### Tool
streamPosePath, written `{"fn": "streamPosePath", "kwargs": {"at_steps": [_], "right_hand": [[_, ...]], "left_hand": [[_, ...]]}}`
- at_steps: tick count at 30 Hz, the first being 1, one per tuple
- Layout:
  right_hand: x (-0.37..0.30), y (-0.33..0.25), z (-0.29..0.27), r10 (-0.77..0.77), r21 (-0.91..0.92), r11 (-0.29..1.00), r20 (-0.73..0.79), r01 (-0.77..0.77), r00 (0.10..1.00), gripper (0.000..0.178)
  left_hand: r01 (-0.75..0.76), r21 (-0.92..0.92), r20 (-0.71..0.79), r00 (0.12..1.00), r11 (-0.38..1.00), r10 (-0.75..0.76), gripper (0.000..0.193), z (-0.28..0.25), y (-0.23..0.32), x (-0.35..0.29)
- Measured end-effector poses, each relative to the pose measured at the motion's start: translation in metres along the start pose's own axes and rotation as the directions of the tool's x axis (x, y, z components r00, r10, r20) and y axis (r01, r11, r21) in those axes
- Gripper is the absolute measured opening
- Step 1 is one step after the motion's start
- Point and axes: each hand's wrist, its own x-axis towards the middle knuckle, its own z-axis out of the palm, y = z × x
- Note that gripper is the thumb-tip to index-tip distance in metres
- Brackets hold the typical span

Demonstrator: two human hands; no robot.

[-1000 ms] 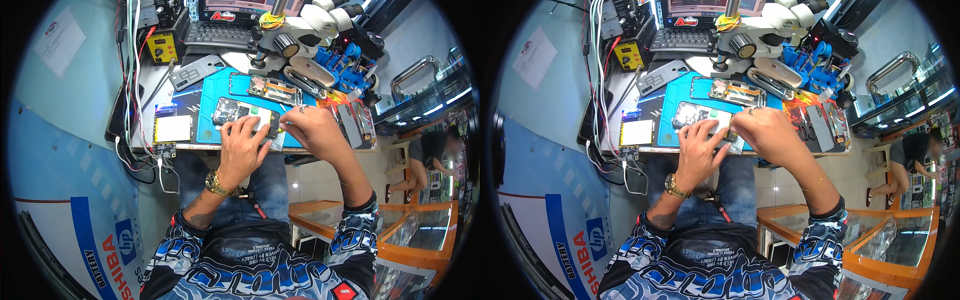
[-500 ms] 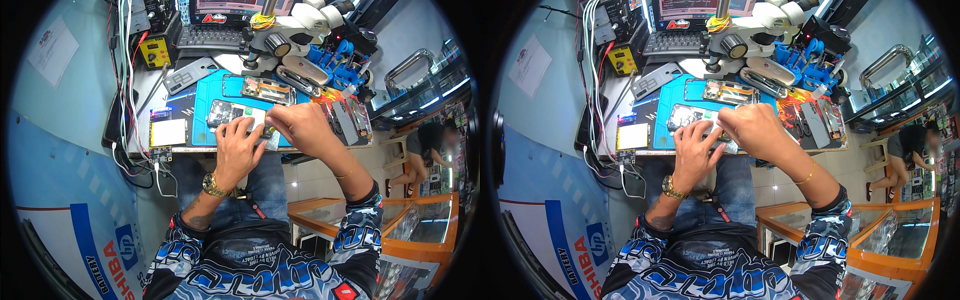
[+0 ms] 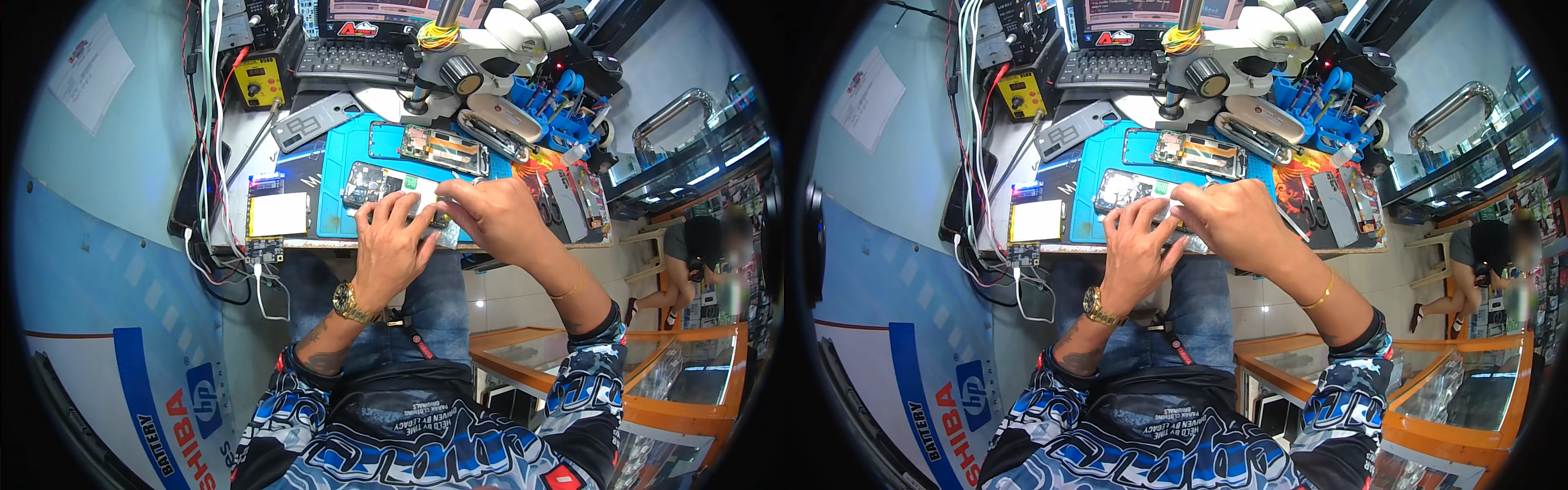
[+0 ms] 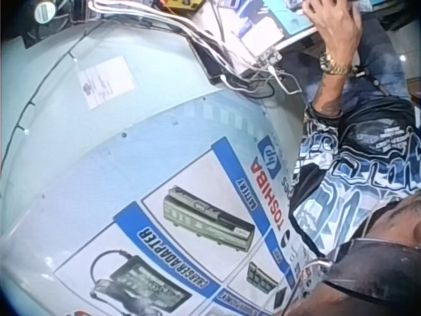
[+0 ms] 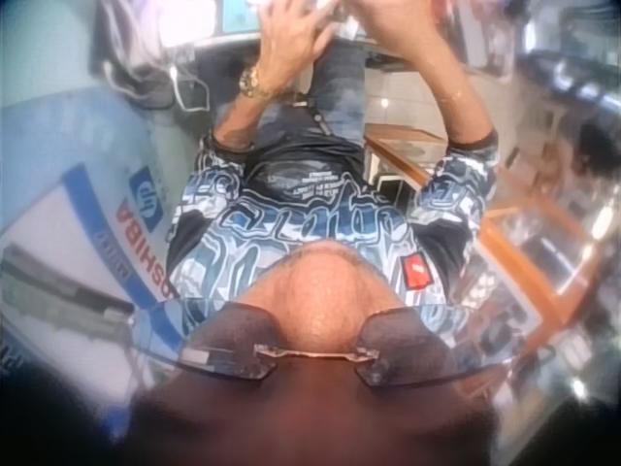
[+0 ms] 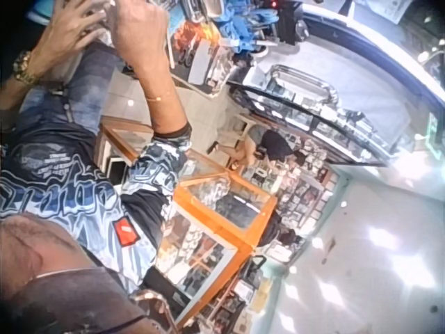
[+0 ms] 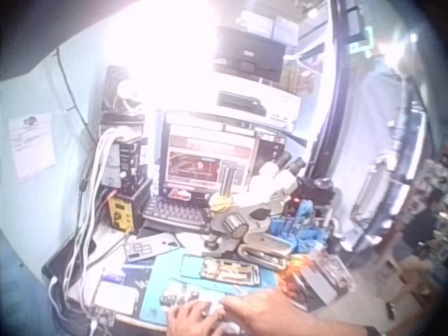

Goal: The person uses a screwdriver to work on a disassembled smartphone, applies adhesive from a tube to a back cover, and handles internal components on a workbench.

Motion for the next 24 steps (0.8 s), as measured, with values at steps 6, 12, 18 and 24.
{"fn": "streamPosePath", "kwargs": {"at_steps": [6, 12, 18, 24], "right_hand": [[0.004, 0.005, -0.013, -0.090, 0.109, 0.989, -0.088, 0.100, 0.992, 0.024], [0.001, 0.009, -0.009, -0.042, 0.148, 0.987, -0.127, 0.061, 0.991, 0.016], [0.005, 0.000, -0.003, -0.112, 0.120, 0.981, -0.278, 0.150, 0.954, 0.016], [0.005, -0.006, -0.019, 0.075, 0.083, 0.994, -0.034, -0.072, 0.997, 0.017]], "left_hand": [[0.009, 0.003, 0.005, 1.000, 1.000, -0.009, 0.041, 0.000, 0.000, -0.001], [0.047, 0.047, 0.009, 0.999, 0.998, -0.047, 0.054, -0.001, 0.005, -0.002], [0.067, 0.054, -0.006, 0.998, 0.996, -0.067, 0.063, -0.002, 0.008, -0.003], [0.078, 0.051, -0.006, 0.997, 0.996, -0.078, 0.064, -0.003, 0.009, -0.001]]}}
